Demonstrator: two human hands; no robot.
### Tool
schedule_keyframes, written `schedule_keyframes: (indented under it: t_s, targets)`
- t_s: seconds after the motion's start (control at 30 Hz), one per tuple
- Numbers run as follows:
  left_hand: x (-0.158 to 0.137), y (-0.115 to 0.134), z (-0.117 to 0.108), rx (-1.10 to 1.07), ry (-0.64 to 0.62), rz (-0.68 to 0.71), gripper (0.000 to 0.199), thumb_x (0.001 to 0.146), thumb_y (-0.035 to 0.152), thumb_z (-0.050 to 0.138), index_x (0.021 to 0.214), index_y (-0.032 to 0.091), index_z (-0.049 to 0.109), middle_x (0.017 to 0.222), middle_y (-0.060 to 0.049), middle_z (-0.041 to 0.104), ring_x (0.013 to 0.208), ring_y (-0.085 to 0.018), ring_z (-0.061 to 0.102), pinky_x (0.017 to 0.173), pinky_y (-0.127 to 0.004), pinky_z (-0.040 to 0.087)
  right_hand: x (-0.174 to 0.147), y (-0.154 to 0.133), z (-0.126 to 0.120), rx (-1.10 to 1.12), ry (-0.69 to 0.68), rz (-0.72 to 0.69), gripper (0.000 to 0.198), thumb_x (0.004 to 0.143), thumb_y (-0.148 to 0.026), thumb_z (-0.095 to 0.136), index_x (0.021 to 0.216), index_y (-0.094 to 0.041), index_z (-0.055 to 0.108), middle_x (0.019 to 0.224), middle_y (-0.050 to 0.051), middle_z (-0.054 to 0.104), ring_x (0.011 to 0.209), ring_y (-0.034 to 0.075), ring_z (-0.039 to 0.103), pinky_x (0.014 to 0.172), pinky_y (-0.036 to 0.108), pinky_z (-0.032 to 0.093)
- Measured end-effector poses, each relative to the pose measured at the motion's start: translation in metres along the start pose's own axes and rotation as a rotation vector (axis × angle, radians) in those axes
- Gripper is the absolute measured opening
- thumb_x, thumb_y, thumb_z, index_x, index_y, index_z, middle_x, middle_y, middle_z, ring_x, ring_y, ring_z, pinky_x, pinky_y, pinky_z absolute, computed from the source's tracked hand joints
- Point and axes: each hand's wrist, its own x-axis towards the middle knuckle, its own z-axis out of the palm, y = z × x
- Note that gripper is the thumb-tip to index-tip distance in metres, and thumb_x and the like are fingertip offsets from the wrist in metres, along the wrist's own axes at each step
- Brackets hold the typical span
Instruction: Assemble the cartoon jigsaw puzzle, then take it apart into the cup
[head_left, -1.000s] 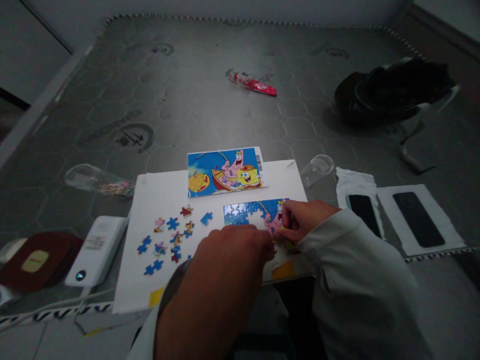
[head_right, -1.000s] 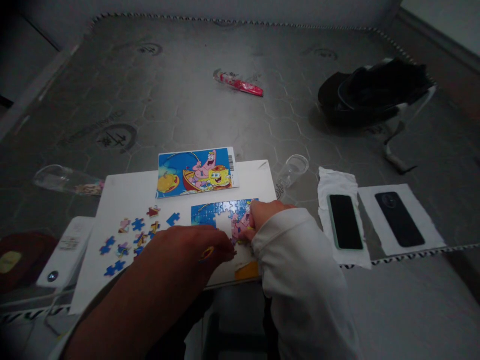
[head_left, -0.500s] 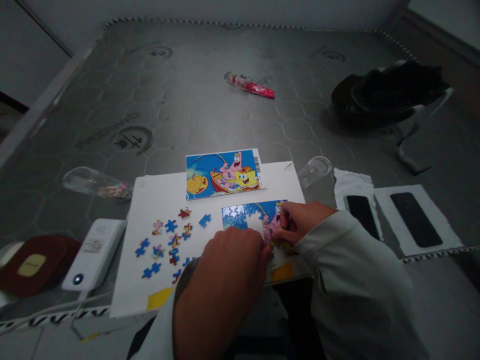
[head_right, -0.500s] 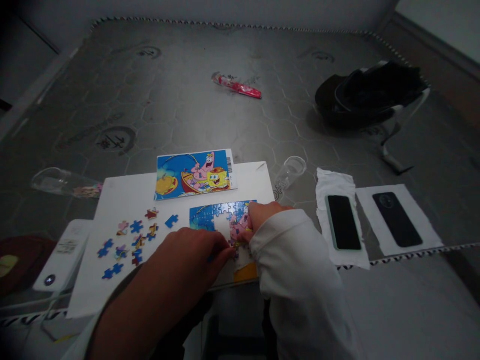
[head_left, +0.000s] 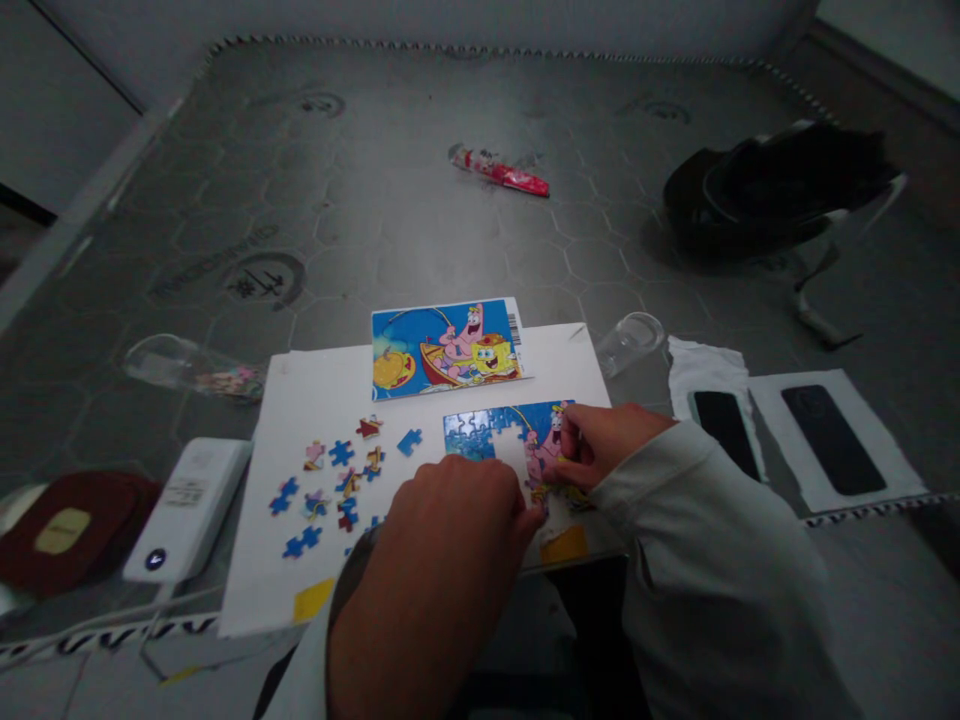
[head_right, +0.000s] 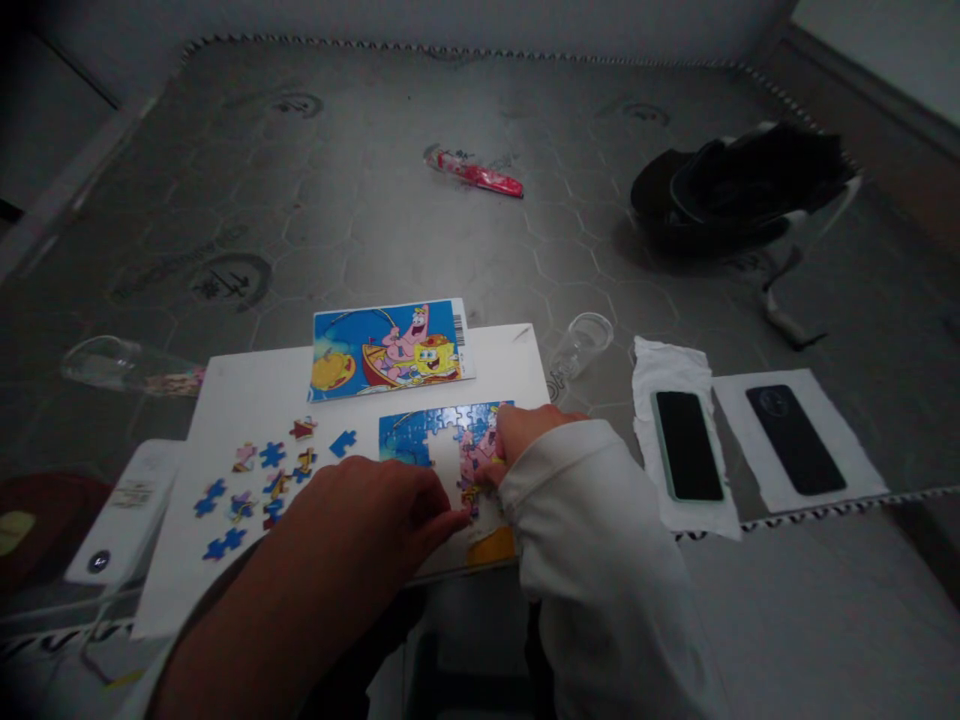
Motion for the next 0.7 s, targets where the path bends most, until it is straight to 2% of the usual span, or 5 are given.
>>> schedule_keyframes:
  t_s: [0.13, 0.4, 0.7]
  targets:
    - [0.000, 0.002, 0.000, -0.020, 0.019, -0.008, 0.029, 0.087, 0.050, 0.060, 0.083, 0.025, 0.075, 0.079, -0.005, 0.072, 0.068, -0.021, 0.064, 0.063, -0.032, 0.044, -0.001, 0.000, 0.000, 0.024, 0.002, -0.018, 0.030, 0.078, -0.042, 0.071, 0.073, -0.023, 0.048, 0.072, 0.000, 0.068, 0.066, 0.017, 0.062, 0.057, 0.029, 0.035]
    - [0.001, 0.010, -0.001, 0.021, 0.042, -0.026, 0.026, 0.087, 0.048, 0.062, 0.084, 0.026, 0.075, 0.080, -0.005, 0.073, 0.071, -0.025, 0.067, 0.062, -0.035, 0.047, -0.001, 0.000, -0.003, 0.018, -0.023, -0.006, 0.033, 0.076, -0.049, 0.071, 0.077, -0.022, 0.052, 0.077, 0.001, 0.071, 0.068, 0.015, 0.062, 0.058, 0.029, 0.036]
    - [0.001, 0.014, 0.004, 0.055, 0.075, -0.029, 0.024, 0.084, 0.049, 0.066, 0.081, 0.027, 0.075, 0.072, -0.005, 0.071, 0.068, -0.029, 0.069, 0.059, -0.037, 0.048, 0.005, 0.005, 0.004, -0.013, -0.018, -0.014, 0.031, 0.076, -0.052, 0.071, 0.085, -0.027, 0.057, 0.079, 0.001, 0.069, 0.073, 0.021, 0.066, 0.058, 0.030, 0.039]
